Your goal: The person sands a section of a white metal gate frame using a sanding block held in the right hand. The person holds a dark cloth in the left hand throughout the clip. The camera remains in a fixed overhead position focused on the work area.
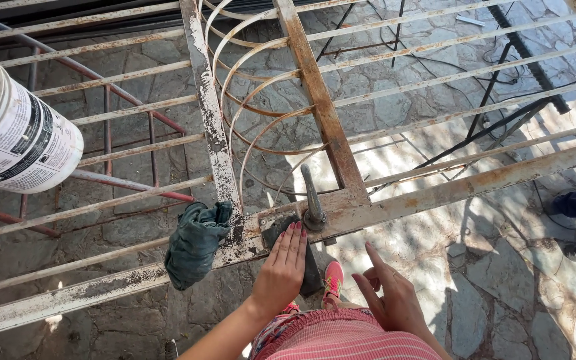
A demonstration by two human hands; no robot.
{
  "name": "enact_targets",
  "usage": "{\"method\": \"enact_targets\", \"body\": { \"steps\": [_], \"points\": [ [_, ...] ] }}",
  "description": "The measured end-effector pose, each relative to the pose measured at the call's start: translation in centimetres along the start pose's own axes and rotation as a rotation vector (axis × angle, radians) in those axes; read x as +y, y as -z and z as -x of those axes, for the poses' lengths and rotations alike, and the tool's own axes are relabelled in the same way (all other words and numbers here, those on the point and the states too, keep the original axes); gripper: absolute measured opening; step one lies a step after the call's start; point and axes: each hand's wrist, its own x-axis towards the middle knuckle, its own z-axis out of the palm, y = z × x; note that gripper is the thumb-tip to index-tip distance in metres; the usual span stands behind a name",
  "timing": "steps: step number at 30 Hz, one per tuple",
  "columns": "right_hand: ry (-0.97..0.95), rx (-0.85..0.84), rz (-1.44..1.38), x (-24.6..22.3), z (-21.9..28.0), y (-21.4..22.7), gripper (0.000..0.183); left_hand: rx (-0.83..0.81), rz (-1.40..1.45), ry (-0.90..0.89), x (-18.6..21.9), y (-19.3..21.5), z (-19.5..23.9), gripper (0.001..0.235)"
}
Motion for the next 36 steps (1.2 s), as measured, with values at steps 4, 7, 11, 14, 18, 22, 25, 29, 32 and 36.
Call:
{"method": "enact_targets", "body": {
  "steps": [4, 7, 11, 14, 18, 22, 25, 29, 32, 36],
  "points": [
    [-0.019, -0.013, -0.023, 0.1, 0.4, 0.5, 0.069, -0.123, -0.136, 0.098, -1.6, -1.0, -2.7, 0.059],
    [0.043, 0.026, -0.048, 0.9, 0.5, 1.2, 0.064, -0.173, -0.192, 0.073, -0.5, 0.0, -2.2, 0.063],
    [-0.042, -0.024, -0.026, 2.2, 1.0, 1.1, 0.063, -0.156, -0.141, 0.105, 1.2, 0.0, -0.9, 0.057],
    [-0.011, -0.028, -0.040, 2.2, 0.3, 1.4, 0.062, -0.177, -0.148, 0.174, 1.2, -0.8, -2.6, 0.054],
    [-0.002, -0.027, -0.070, 2.3, 0.2, 2.0, 0.062, -0.230, -0.106, 0.169, 2.4, 0.8, -1.0, 0.063],
    [0.023, -0.076, -0.046, 3.0, -1.9, 2.9, 0.069, -0.188, -0.070, 0.079, -0.8, -0.4, -1.0, 0.058],
    [0.193, 0.032, -0.042, 2.6, -2.4, 4.4, 0.065, -0.172, 0.052, -0.069, -3.0, -0.8, -1.0, 0.061],
    [0.160, 0.034, -0.060, 2.7, -3.0, 4.2, 0.063, -0.173, 0.056, -0.152, -4.1, 0.9, -0.3, 0.083],
    [0.153, 0.008, -0.071, 2.9, -2.7, 3.8, 0.064, -0.124, 0.098, -0.025, -2.7, 3.2, -1.0, 0.139],
    [0.167, 0.002, -0.107, 2.3, -3.1, 3.9, 0.062, -1.037, 0.621, 0.372, -3.0, 12.8, -7.4, 0.147]
  ]
}}
